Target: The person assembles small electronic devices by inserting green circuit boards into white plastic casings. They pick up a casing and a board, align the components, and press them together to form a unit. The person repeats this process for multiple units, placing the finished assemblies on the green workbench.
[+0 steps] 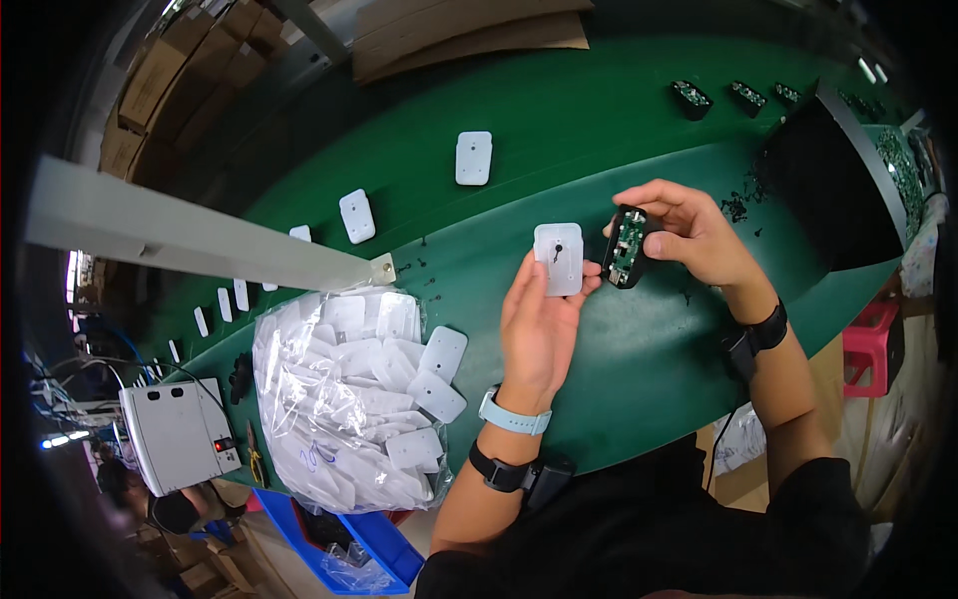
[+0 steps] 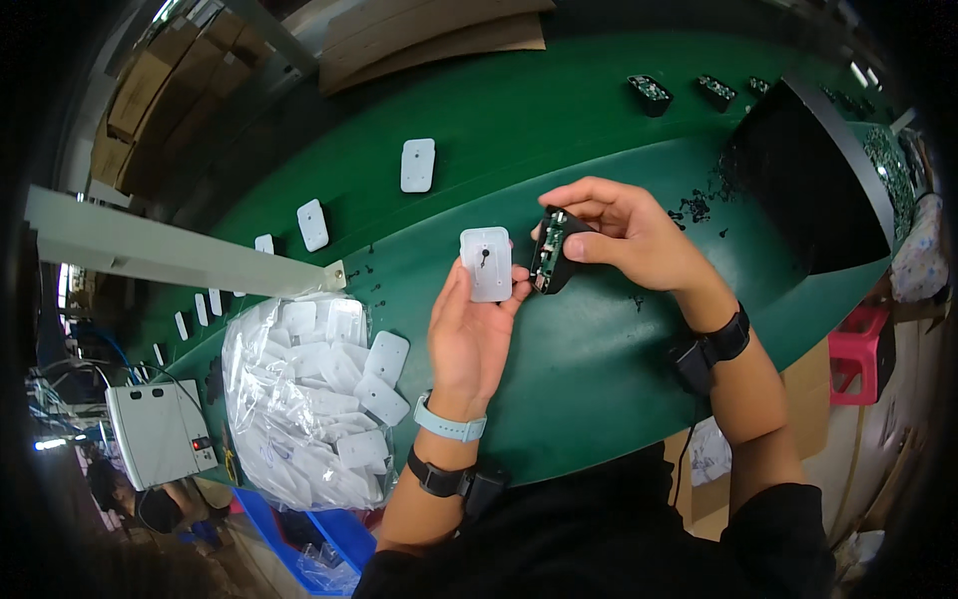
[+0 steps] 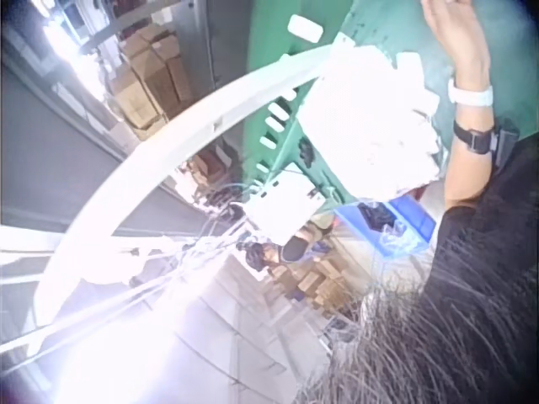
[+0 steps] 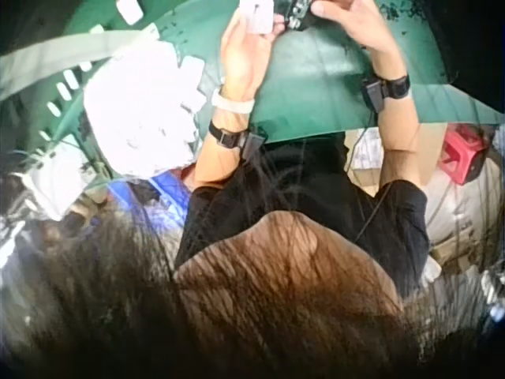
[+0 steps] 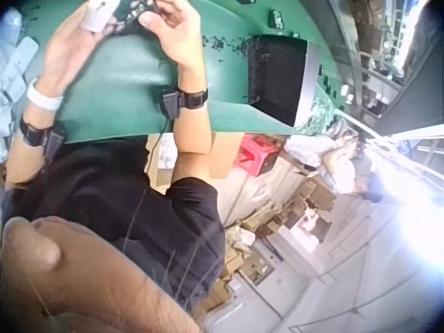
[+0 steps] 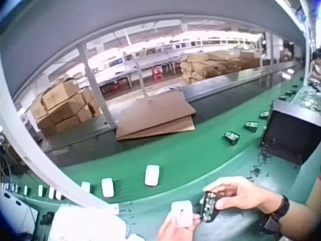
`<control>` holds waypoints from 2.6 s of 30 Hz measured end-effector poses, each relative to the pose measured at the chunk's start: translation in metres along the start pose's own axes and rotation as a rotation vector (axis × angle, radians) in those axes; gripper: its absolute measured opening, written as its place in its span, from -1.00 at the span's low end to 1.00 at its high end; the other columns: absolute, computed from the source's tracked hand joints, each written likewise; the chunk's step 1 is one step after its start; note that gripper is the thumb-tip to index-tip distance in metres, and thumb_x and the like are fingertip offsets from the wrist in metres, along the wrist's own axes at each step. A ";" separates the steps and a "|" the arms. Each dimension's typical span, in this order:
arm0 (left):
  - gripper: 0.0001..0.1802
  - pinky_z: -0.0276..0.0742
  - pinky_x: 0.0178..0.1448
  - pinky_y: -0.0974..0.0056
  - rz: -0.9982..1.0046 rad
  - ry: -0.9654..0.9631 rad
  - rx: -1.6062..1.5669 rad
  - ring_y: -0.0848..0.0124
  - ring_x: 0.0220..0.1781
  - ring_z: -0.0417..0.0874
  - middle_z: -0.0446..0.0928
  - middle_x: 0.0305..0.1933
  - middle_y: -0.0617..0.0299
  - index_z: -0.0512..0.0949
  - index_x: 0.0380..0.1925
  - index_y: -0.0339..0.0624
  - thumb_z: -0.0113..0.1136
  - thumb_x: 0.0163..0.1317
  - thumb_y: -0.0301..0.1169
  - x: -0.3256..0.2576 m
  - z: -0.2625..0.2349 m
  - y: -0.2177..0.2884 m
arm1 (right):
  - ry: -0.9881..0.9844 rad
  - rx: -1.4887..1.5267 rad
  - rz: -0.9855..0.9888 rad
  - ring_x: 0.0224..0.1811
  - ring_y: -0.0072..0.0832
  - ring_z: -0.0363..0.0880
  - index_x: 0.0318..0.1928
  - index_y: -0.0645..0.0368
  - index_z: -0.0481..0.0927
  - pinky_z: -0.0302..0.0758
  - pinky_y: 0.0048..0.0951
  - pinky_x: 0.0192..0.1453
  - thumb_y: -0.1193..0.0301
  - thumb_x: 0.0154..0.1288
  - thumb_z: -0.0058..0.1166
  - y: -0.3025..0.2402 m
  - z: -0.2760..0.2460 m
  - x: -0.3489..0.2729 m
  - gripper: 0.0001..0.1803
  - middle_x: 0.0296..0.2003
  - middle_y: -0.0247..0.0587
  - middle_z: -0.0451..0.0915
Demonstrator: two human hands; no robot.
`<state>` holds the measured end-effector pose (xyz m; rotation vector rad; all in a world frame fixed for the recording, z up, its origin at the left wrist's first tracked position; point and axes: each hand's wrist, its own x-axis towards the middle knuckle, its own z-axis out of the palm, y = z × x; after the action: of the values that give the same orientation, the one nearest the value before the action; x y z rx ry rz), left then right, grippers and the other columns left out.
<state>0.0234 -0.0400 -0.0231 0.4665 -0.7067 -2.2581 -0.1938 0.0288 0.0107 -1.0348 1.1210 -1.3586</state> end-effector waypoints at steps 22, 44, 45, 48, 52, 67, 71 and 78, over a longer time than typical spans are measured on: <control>-0.51 0.27 0.52 0.09 0.024 0.073 0.267 0.29 0.39 0.46 0.51 0.31 0.08 0.40 0.35 -0.32 0.06 0.43 -0.55 -0.004 0.012 -0.009 | 0.199 -0.503 -0.180 -0.32 -0.62 0.65 -0.02 0.34 0.62 0.60 -0.56 -0.19 0.55 0.18 0.39 0.004 0.033 -0.005 -0.65 -0.26 -0.27 0.73; -0.54 0.55 0.17 0.24 0.689 0.248 1.084 0.28 0.06 0.61 0.50 0.07 0.06 0.50 0.01 -0.35 0.44 0.11 -0.61 0.002 0.005 -0.016 | 0.135 -0.150 -0.120 -0.08 -0.57 0.65 0.21 0.36 0.51 0.61 -0.49 0.01 0.57 0.27 0.32 0.026 0.057 0.009 -0.50 0.01 -0.19 0.64; -0.51 0.55 0.15 0.23 0.717 0.280 1.111 0.26 0.03 0.61 0.50 0.06 0.05 0.48 0.03 -0.35 0.44 0.09 -0.61 0.001 0.006 -0.013 | 0.130 -0.250 -0.029 -0.02 -0.53 0.64 0.21 0.36 0.48 0.60 -0.45 0.08 0.58 0.26 0.28 0.022 0.063 0.016 -0.49 0.03 -0.16 0.63; -0.40 0.44 0.24 0.09 0.762 0.365 1.191 0.08 0.14 0.51 0.45 0.12 -0.03 0.39 0.13 -0.32 0.41 0.08 -0.57 -0.002 0.003 -0.009 | 0.060 -0.213 -0.065 0.02 -0.50 0.64 0.20 0.39 0.49 0.59 -0.44 0.12 0.61 0.27 0.22 0.033 0.045 0.066 -0.53 0.02 -0.13 0.64; -0.48 0.32 0.32 0.01 0.725 0.275 1.371 -0.04 0.31 0.36 0.41 0.17 -0.06 0.41 0.09 -0.24 0.34 0.10 -0.52 -0.023 0.036 0.016 | 0.115 -0.551 -0.060 0.02 -0.34 0.67 0.19 0.34 0.52 0.57 -0.34 0.14 0.53 0.24 0.25 0.029 -0.001 0.148 -0.51 0.03 -0.04 0.66; -0.37 0.40 0.19 -0.05 0.161 0.304 2.301 -0.10 0.14 0.45 0.44 0.13 -0.17 0.47 0.15 -0.31 0.43 0.01 -0.48 -0.137 -0.015 0.082 | 0.219 -0.639 -0.260 -0.04 -0.52 0.57 -0.01 0.22 0.59 0.51 -0.47 -0.05 0.33 0.34 0.27 -0.048 -0.030 0.046 -0.70 -0.11 -0.27 0.62; -0.38 0.42 0.20 -0.05 0.170 0.300 2.297 -0.11 0.15 0.48 0.47 0.10 -0.15 0.46 0.16 -0.32 0.37 0.02 -0.55 -0.131 -0.014 0.079 | 0.200 -0.765 -0.190 -0.38 -0.61 0.53 -0.26 0.26 0.65 0.47 -0.54 -0.25 0.44 0.28 0.23 -0.055 -0.053 -0.023 -0.87 -0.45 -0.35 0.60; -0.54 0.50 0.05 -0.05 0.106 0.360 2.264 -0.12 0.03 0.57 0.50 0.00 -0.13 0.48 0.04 -0.33 0.32 0.10 -0.51 -0.126 -0.009 0.078 | 0.159 -1.017 -0.036 -0.46 -0.42 0.62 -0.35 0.33 0.67 0.55 -0.41 -0.33 0.54 0.16 0.19 -0.029 -0.055 -0.096 -0.91 -0.44 -0.14 0.66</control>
<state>0.1543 0.0011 0.0330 1.5405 -2.5899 -0.2180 -0.2455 0.1291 0.0289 -1.6638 2.0008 -0.8604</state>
